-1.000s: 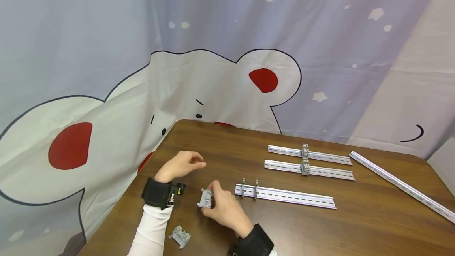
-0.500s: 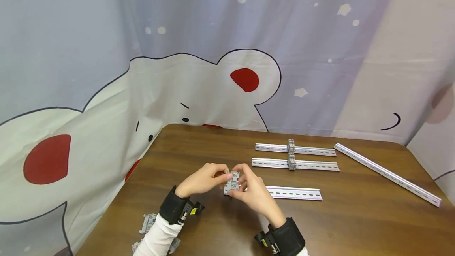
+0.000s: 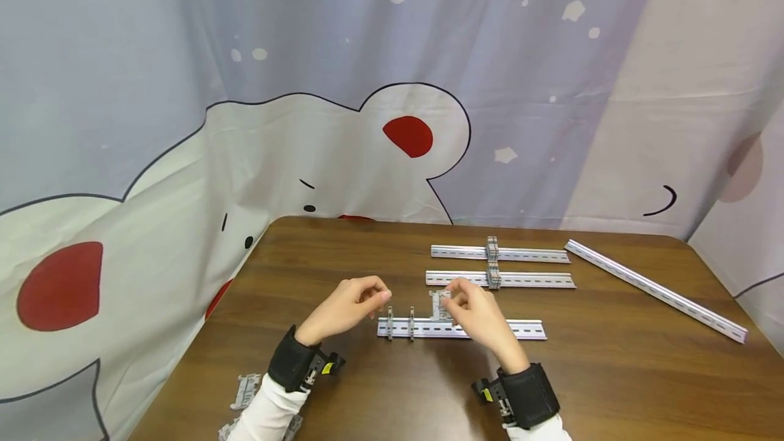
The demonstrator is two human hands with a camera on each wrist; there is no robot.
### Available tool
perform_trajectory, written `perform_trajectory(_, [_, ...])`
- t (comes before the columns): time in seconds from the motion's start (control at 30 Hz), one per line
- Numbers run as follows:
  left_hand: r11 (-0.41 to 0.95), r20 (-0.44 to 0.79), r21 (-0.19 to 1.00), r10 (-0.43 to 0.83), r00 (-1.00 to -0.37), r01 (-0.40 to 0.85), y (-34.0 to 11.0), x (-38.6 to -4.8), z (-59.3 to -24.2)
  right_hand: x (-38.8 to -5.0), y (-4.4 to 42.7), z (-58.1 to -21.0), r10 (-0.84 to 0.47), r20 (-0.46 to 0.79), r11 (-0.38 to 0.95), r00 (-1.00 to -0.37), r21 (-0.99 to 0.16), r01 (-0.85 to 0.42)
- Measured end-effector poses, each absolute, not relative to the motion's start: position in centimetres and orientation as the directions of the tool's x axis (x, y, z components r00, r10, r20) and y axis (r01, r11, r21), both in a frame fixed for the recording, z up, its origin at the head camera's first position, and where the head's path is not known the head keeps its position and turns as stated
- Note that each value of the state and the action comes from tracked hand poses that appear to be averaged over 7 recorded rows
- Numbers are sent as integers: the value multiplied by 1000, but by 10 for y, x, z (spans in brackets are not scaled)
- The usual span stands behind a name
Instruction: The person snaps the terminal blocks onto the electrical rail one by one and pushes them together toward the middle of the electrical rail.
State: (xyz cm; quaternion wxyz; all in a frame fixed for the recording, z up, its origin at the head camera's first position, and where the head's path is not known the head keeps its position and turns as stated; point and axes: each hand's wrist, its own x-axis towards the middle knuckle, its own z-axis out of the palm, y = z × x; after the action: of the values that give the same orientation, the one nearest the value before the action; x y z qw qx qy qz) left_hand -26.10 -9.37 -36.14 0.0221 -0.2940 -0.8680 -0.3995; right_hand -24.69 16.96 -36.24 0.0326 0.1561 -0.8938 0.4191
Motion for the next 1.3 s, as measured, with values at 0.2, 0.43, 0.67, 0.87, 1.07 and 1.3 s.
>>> perform_trajectory(0.2, [610,306,621,388,-869,491,-102,-270,-373,-254,218,-371,-189,118,762,-975,-608,-221])
perform_trajectory(0.43, [689,142,565,461,-876,454,-104,-279,-391,-259,252,-375,-184,43,844,-982,-504,-181])
perform_trajectory(0.67, [719,78,521,497,-864,461,-95,-281,-403,-261,261,-376,-158,49,890,-986,-425,-164])
perform_trajectory(0.87, [759,93,487,446,-890,432,-86,-281,-410,-260,259,-377,-143,62,909,-988,-387,-156])
perform_trajectory(1.07, [766,110,487,422,-900,419,-85,-283,-413,-263,252,-381,-161,89,914,-983,-361,-183])
perform_trajectory(1.3, [761,111,496,422,-900,418,-83,-283,-414,-266,249,-385,-199,70,909,-978,-359,-211])
